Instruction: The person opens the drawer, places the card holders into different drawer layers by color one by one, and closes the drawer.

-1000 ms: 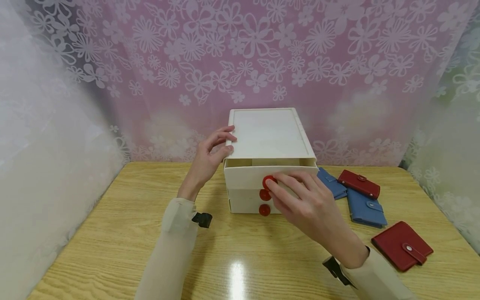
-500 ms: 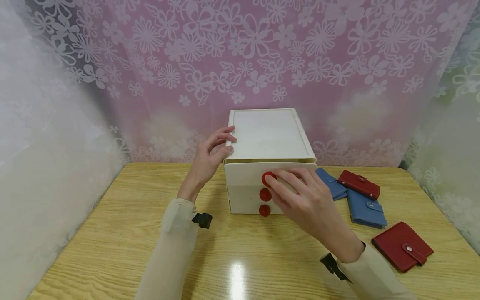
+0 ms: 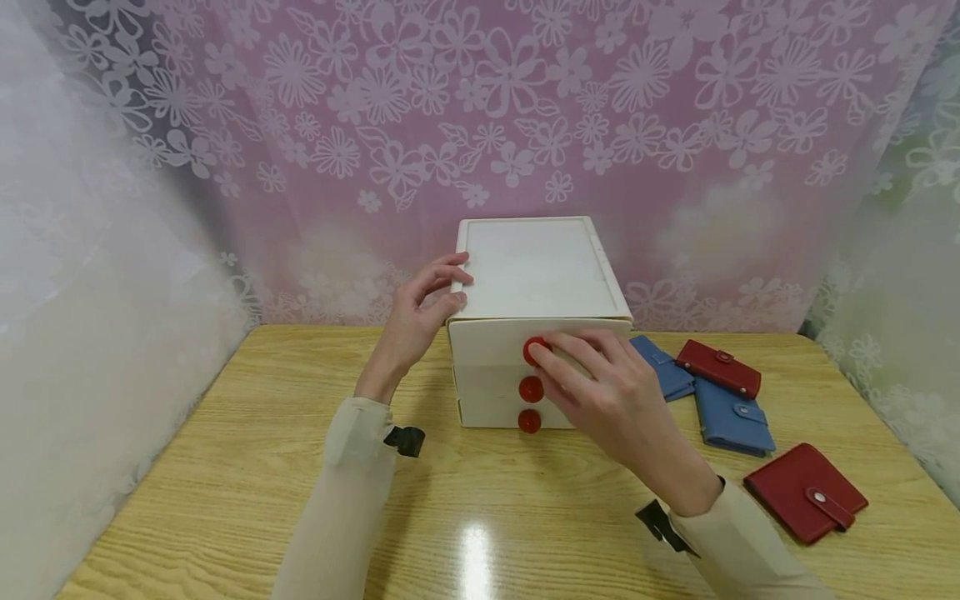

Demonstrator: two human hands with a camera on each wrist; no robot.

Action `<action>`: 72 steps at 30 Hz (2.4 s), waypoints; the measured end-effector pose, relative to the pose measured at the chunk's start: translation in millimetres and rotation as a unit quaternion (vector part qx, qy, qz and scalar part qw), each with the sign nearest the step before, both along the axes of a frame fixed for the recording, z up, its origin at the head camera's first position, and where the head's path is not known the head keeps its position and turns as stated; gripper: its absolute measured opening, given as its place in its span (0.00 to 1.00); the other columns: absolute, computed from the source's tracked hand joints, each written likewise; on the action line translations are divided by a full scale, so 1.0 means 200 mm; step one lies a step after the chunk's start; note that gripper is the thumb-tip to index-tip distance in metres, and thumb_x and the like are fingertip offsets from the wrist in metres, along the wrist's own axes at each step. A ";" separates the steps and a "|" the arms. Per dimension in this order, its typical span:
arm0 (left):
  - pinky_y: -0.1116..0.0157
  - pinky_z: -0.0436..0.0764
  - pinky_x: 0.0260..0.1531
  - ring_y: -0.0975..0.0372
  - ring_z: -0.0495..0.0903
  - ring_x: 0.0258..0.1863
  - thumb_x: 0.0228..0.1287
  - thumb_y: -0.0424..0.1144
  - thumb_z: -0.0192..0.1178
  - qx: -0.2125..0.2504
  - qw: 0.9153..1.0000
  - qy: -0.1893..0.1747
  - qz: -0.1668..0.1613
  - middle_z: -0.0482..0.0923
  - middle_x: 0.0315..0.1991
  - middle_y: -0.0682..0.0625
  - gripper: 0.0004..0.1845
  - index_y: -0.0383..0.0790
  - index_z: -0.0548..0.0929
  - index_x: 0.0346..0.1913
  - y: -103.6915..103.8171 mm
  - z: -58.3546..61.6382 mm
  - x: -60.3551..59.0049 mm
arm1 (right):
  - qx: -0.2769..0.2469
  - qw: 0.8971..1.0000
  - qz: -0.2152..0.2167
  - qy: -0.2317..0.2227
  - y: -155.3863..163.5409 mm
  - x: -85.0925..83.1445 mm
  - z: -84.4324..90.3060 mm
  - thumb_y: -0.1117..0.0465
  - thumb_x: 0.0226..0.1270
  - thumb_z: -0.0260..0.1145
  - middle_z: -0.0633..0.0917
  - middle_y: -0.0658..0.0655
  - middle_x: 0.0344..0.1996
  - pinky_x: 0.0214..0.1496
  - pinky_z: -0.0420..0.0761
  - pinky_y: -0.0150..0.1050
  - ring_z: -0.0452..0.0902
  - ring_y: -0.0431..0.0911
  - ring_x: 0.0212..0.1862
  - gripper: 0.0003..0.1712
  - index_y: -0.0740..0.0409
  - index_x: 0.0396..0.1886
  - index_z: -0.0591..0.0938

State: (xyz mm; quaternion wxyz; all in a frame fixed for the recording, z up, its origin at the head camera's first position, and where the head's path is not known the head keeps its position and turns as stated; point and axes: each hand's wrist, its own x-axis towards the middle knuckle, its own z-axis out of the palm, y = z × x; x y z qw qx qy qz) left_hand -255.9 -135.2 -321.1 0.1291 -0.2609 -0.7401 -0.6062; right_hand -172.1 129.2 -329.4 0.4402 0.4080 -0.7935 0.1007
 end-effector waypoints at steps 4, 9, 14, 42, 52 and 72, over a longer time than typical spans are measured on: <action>0.41 0.67 0.72 0.53 0.70 0.70 0.70 0.39 0.57 0.001 1.000 -0.003 0.001 0.72 0.73 0.54 0.13 0.38 0.82 0.52 0.00 0.00 0.00 | 0.000 1.000 -0.002 -0.002 0.00 -0.01 0.00 0.61 0.46 0.84 0.89 0.60 0.50 0.46 0.87 0.48 0.82 0.57 0.49 0.31 0.57 0.54 0.88; 0.41 0.67 0.72 0.53 0.70 0.70 0.70 0.39 0.56 -0.001 1.000 0.001 0.001 0.72 0.73 0.53 0.14 0.38 0.82 0.52 0.00 0.00 0.00 | -0.002 1.000 -0.005 -0.001 -0.01 -0.01 0.00 0.61 0.47 0.84 0.89 0.60 0.50 0.44 0.87 0.47 0.82 0.57 0.47 0.30 0.57 0.54 0.88; 0.41 0.68 0.72 0.52 0.70 0.70 0.70 0.39 0.56 -0.001 1.000 0.002 -0.002 0.71 0.73 0.53 0.14 0.38 0.82 0.53 0.00 0.00 0.00 | -0.006 1.000 -0.001 0.002 0.00 -0.02 0.00 0.62 0.46 0.84 0.89 0.61 0.49 0.43 0.87 0.47 0.82 0.57 0.46 0.30 0.57 0.53 0.88; 0.42 0.68 0.71 0.53 0.71 0.68 0.70 0.43 0.59 -0.021 0.999 -0.020 0.018 0.72 0.72 0.58 0.13 0.41 0.83 0.51 0.01 0.02 0.01 | -0.030 0.995 0.064 0.075 0.03 -0.01 -0.03 0.54 0.78 0.59 0.89 0.61 0.44 0.36 0.87 0.48 0.83 0.55 0.41 0.16 0.57 0.48 0.89; 0.43 0.68 0.71 0.53 0.72 0.68 0.70 0.42 0.59 -0.016 1.000 -0.010 0.021 0.73 0.72 0.58 0.12 0.41 0.83 0.50 0.01 0.02 0.01 | 0.025 0.993 0.088 0.081 0.06 0.02 -0.11 0.55 0.80 0.57 0.90 0.59 0.41 0.38 0.87 0.47 0.84 0.54 0.40 0.16 0.57 0.45 0.88; 0.42 0.67 0.71 0.53 0.72 0.67 0.69 0.41 0.59 -0.006 1.000 -0.006 0.020 0.74 0.71 0.55 0.12 0.39 0.83 0.49 0.01 0.01 0.00 | 0.136 0.988 0.051 0.059 0.05 -0.03 -0.24 0.62 0.86 0.38 0.89 0.58 0.49 0.43 0.87 0.44 0.84 0.52 0.46 0.27 0.55 0.53 0.86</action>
